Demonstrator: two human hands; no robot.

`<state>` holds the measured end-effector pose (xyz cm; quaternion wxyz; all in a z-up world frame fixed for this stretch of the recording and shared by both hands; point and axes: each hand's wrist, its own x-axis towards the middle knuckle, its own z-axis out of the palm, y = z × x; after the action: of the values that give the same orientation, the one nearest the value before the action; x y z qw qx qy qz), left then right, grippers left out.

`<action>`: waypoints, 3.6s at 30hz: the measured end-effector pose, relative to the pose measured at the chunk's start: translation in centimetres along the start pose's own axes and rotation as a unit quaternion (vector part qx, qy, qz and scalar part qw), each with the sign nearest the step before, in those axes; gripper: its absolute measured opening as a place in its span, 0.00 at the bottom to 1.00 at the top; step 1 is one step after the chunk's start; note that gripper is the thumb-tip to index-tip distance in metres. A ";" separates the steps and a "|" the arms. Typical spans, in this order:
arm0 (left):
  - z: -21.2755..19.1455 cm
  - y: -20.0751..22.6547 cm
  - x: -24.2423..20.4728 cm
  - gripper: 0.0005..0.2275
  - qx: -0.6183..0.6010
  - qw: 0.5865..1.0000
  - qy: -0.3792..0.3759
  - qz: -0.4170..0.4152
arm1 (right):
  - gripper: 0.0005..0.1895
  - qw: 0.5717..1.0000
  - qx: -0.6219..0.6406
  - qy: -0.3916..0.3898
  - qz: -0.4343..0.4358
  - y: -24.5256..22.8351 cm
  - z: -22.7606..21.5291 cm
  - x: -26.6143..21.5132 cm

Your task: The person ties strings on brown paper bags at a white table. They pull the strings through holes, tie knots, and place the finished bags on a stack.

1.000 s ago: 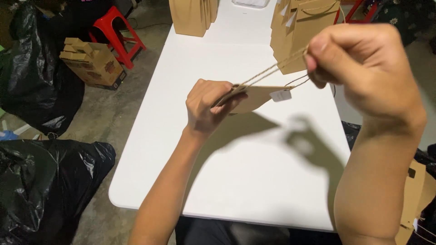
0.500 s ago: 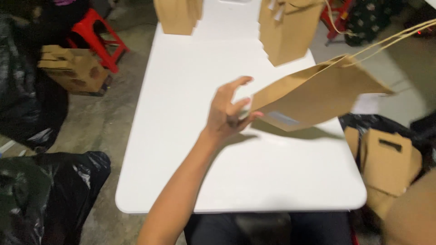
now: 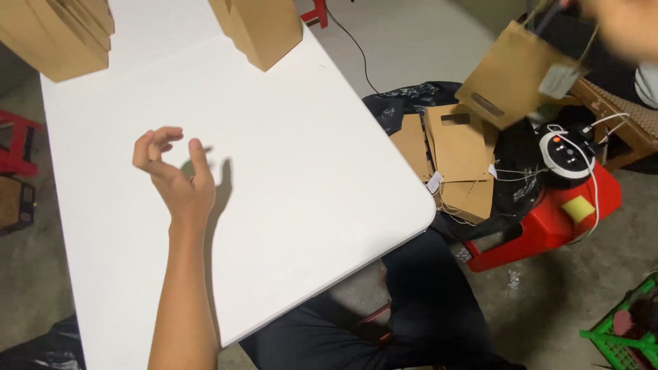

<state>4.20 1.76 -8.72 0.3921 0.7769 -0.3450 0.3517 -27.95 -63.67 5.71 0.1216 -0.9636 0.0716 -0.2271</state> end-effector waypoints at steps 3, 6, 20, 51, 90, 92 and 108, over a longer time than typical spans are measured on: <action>-0.2 2.9 0.7 0.22 -0.078 0.997 0.013 -0.021 | 0.13 0.998 -0.059 -0.024 -0.030 -2.7 5.2 -4.6; 0.6 2.5 0.5 0.23 -0.122 0.992 0.023 -0.021 | 0.28 0.940 -0.229 -0.239 0.087 -7.2 12.8 -10.0; 1.9 -0.4 0.3 0.21 -0.129 0.983 0.011 -0.127 | 0.26 0.956 -0.201 0.213 0.002 -11.9 24.2 -12.7; 1.9 2.7 0.8 0.28 -0.024 0.993 0.015 0.112 | 0.20 0.984 -0.005 0.010 -0.177 -39.2 15.8 23.2; -1.2 2.4 1.6 0.34 -0.167 0.962 0.100 -0.194 | 0.17 0.854 -0.109 0.132 -0.492 -48.9 20.1 14.9; -0.3 0.2 0.8 0.30 -0.114 0.975 0.094 -0.163 | 0.17 0.858 -0.080 0.093 -0.500 -48.8 19.4 14.7; 0.8 -1.0 -0.1 0.42 -0.072 0.982 0.063 -0.161 | 0.07 0.805 0.336 -0.090 -0.481 -50.2 10.9 11.5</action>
<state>5.15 1.54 -9.53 0.5195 0.7682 -0.2141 0.3068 -8.68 -15.47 14.47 0.3188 -0.7894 -0.4933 -0.1786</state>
